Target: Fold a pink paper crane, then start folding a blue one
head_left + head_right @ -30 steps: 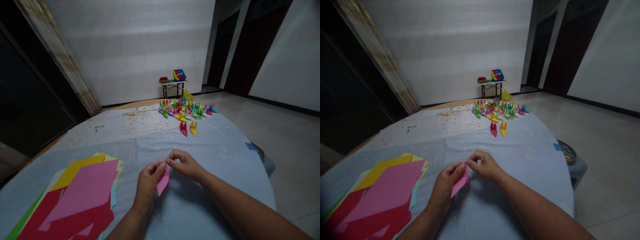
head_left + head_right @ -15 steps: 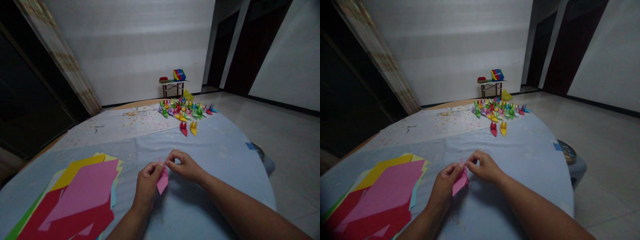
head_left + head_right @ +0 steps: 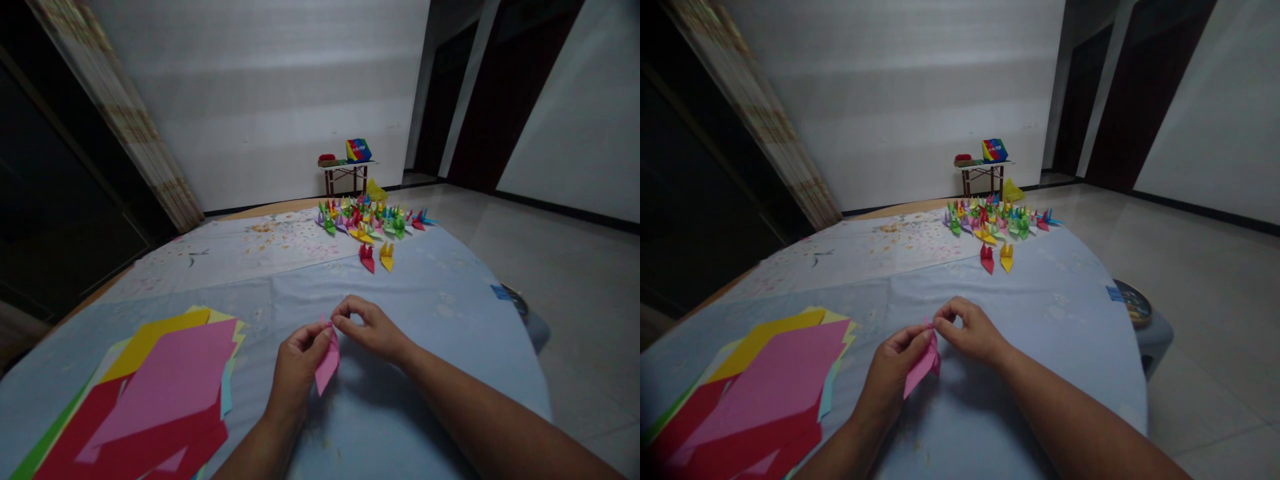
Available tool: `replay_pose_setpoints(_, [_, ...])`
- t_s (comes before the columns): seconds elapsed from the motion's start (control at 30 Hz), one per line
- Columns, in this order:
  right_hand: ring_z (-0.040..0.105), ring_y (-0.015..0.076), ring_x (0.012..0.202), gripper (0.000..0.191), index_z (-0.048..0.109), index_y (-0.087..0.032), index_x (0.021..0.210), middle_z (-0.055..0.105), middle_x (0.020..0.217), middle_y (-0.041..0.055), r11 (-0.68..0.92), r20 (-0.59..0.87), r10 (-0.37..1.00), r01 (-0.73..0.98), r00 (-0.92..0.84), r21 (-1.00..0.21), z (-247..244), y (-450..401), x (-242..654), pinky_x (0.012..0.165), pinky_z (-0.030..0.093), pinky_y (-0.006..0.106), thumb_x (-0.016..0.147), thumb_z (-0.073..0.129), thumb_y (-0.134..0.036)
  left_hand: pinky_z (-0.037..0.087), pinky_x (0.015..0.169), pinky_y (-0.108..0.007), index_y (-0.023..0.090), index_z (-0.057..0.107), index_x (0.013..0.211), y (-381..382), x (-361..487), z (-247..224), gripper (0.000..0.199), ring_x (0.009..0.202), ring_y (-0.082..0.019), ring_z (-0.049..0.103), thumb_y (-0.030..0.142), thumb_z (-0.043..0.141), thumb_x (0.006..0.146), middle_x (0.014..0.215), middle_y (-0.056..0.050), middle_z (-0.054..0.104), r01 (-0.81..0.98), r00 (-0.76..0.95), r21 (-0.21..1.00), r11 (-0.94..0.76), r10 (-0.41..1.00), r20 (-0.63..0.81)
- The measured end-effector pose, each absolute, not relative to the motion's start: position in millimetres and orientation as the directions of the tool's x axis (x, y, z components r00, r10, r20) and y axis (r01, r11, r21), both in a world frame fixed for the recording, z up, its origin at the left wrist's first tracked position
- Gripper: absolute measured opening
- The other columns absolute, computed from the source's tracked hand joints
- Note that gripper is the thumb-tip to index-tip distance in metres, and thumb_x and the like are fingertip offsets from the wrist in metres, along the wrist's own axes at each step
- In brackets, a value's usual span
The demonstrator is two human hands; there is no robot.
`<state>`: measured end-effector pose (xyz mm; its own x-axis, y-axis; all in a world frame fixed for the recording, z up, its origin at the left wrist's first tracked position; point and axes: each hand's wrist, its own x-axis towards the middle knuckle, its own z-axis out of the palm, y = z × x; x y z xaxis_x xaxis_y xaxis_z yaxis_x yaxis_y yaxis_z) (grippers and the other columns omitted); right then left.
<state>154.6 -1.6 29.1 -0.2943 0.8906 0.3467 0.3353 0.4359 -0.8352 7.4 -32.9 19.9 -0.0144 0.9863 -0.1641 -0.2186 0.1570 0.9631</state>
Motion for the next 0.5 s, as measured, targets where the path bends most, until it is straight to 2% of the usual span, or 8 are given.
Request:
replay_pose_setpoints(0.17, [0.052,0.0132,0.073,0.009,0.06,-0.017,0.074,0.057,0.073,0.0016,0.497,0.4,0.857,0.319,-0.324,-0.807,26.9,-1.2,155.1,0.069,0.041,0.025,0.075,0.06,-0.025,0.039,0.048,-0.019,0.013,0.069,0.077,-32.1,6.7,16.5,0.026,0.048,-0.009,0.053,0.03,0.074,0.057,0.06,-0.001,0.065,-0.207,-0.003,0.969,0.136,0.99,-0.14])
replay_pose_setpoints(0.5, [0.052,0.0121,0.068,0.013,0.056,-0.016,0.064,0.054,0.068,0.0002,0.519,0.423,0.844,0.301,-0.329,-0.8,27.1,-2.0,152.7,0.068,0.04,0.025,0.077,0.054,-0.02,0.04,0.054,-0.018,0.013,0.069,0.073,-30.3,5.1,13.6,0.021,0.055,-0.01,0.055,0.028,0.073,0.059,0.063,-0.001,0.066,-0.127,0.004,0.986,0.104,0.995,-0.105])
